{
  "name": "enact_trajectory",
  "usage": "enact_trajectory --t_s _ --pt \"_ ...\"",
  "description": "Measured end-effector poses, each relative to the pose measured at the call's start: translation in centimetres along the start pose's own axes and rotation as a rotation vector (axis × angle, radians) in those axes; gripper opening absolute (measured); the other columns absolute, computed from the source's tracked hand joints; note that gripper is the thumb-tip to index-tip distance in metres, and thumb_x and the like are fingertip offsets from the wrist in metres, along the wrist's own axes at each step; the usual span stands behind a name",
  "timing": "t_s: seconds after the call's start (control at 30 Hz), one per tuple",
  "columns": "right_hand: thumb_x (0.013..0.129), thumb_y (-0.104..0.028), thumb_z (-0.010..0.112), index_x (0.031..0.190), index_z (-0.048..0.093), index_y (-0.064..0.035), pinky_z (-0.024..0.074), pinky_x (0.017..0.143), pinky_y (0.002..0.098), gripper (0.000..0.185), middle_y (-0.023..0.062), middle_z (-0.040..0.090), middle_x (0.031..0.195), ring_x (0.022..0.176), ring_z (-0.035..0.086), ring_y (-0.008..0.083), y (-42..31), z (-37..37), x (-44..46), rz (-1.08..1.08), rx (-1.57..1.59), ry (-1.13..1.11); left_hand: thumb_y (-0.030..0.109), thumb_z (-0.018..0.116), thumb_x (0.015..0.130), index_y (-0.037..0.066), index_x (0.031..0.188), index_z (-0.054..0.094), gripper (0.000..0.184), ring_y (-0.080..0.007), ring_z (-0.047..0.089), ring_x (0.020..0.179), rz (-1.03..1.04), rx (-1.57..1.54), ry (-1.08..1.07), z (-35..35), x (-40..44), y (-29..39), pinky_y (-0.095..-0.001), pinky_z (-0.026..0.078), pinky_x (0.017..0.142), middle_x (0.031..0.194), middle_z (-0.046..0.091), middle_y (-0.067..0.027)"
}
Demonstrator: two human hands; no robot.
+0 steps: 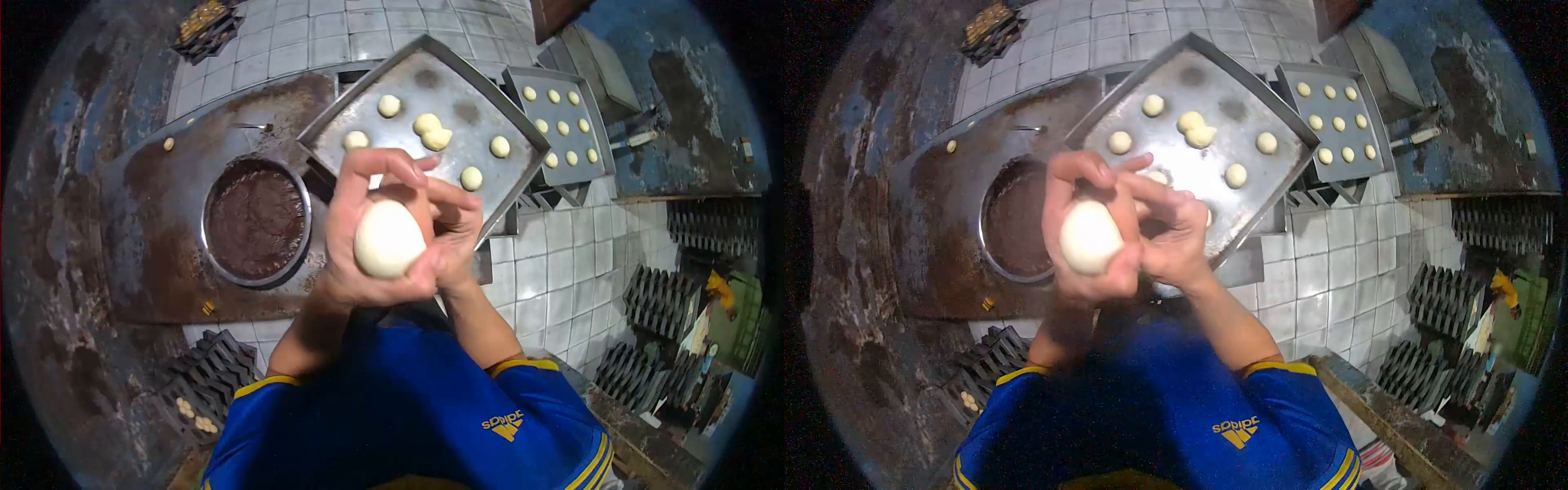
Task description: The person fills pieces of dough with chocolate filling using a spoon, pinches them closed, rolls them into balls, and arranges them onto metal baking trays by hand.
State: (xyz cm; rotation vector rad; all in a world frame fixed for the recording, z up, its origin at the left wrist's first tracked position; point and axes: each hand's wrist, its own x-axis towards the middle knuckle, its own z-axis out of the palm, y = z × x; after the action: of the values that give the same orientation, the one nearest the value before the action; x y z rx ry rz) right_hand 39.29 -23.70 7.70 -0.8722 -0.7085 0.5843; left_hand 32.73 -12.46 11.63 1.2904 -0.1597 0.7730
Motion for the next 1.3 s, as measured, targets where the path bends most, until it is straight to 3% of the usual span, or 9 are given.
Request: enact_trajectory --t_s 0.13,0.27,0.4,0.67,0.73,0.9,1.0,1.13,1.3 --pt "0.084 -0.025 0.089 0.132 0.067 0.0085 0.0567 0.096 0.0343 0.063 0.0131 0.075 0.121 0.110 0.071 0.0190 0.8 -3.1 0.3 0.019 0.154 0.064 0.023 0.081 0.078 0.003 0.134 0.035 0.075 -0.0225 0.071 0.095 -0.043 0.176 0.110 2.6 0.5 -3.1 -0.0520 0.048 0.109 0.092 0.058 -0.0018" --pt "0.094 -0.012 0.077 0.139 0.065 0.0016 0.0587 0.091 0.0338 0.049 0.0145 0.075 0.125 0.109 0.073 0.0184 -5.1 -9.4 3.5 0.313 -0.326 -0.708 0.006 0.080 0.084 0.004 0.131 0.041 0.062 -0.0159 0.069 0.088 -0.090 -0.005 0.109 -1.4 -0.5 -4.9 -0.0327 0.058 0.086 0.116 0.057 -0.0084" --pt "0.086 -0.011 0.085 0.132 0.070 -0.0011 0.0594 0.089 0.0312 0.049 0.0129 0.073 0.125 0.110 0.073 0.0209 -6.4 -11.4 4.6 0.432 -0.492 -0.155 -0.006 0.080 0.079 0.007 0.135 0.044 0.067 -0.0125 0.068 0.097 -0.333 0.415 0.175 -0.9 0.0 -9.4 -0.0271 0.057 0.081 0.129 0.052 -0.0064" --pt "0.077 -0.017 0.094 0.126 0.075 -0.0058 0.0597 0.088 0.0334 0.054 0.0080 0.071 0.121 0.112 0.069 0.0200 -2.7 -15.3 9.3 0.248 -0.811 -0.182 0.003 0.085 0.082 0.009 0.138 0.043 0.070 -0.0207 0.073 0.104 -0.467 0.501 -0.123 -1.2 4.9 -18.2 -0.0332 0.062 0.086 0.111 0.072 -0.0088" --pt "0.077 -0.015 0.093 0.118 0.077 -0.0051 0.0584 0.087 0.0320 0.045 0.0054 0.071 0.109 0.106 0.068 0.0179 -1.9 -16.1 11.3 0.253 -0.811 -0.129 0.013 0.086 0.084 0.011 0.132 0.044 0.063 -0.0419 0.076 0.104 -0.366 0.615 -0.160 -1.4 7.2 -19.4 -0.0435 0.062 0.082 0.102 0.078 -0.0204" --pt "0.084 -0.013 0.086 0.116 0.075 -0.0004 0.0583 0.089 0.0299 0.036 0.0046 0.076 0.108 0.100 0.072 0.0146 2.0 -20.8 18.2 0.288 -0.785 -0.130 0.003 0.078 0.080 0.012 0.132 0.044 0.063 -0.0510 0.070 0.102 -0.274 0.766 -0.143 -4.2 12.9 -24.9 -0.0533 0.058 0.083 0.102 0.074 -0.0256" --pt "0.086 -0.011 0.083 0.118 0.075 0.0003 0.0584 0.090 0.0297 0.034 0.0063 0.077 0.110 0.100 0.073 0.0146 7.2 -25.7 24.0 0.136 -1.049 -0.170 0.013 0.085 0.075 0.018 0.159 0.020 0.107 -0.0447 0.073 0.098 -0.379 0.727 -0.114 -6.9 14.6 -27.2 -0.0489 0.061 0.088 0.145 0.052 -0.0291" --pt "0.081 -0.019 0.083 0.127 0.072 -0.0072 0.0586 0.092 0.0431 0.049 0.0148 0.072 0.117 0.103 0.074 0.0320 15.6 -30.8 28.1 0.169 -1.321 -0.272 0.011 0.086 0.075 0.015 0.168 0.006 0.122 -0.0257 0.074 0.091 -0.490 0.576 0.026 -9.2 12.2 -27.5 -0.0369 0.061 0.080 0.162 0.032 -0.0326" --pt "0.100 -0.044 0.062 0.148 0.052 0.0054 0.0427 0.118 0.0506 0.069 0.0290 0.049 0.154 0.143 0.048 0.0445 21.3 -31.0 26.9 -0.159 -1.773 -0.651 0.012 0.084 0.080 0.011 0.167 0.009 0.115 -0.0304 0.073 0.094 -0.577 0.587 0.143 -10.8 5.6 -25.5 -0.0410 0.060 0.082 0.158 0.044 -0.0264"
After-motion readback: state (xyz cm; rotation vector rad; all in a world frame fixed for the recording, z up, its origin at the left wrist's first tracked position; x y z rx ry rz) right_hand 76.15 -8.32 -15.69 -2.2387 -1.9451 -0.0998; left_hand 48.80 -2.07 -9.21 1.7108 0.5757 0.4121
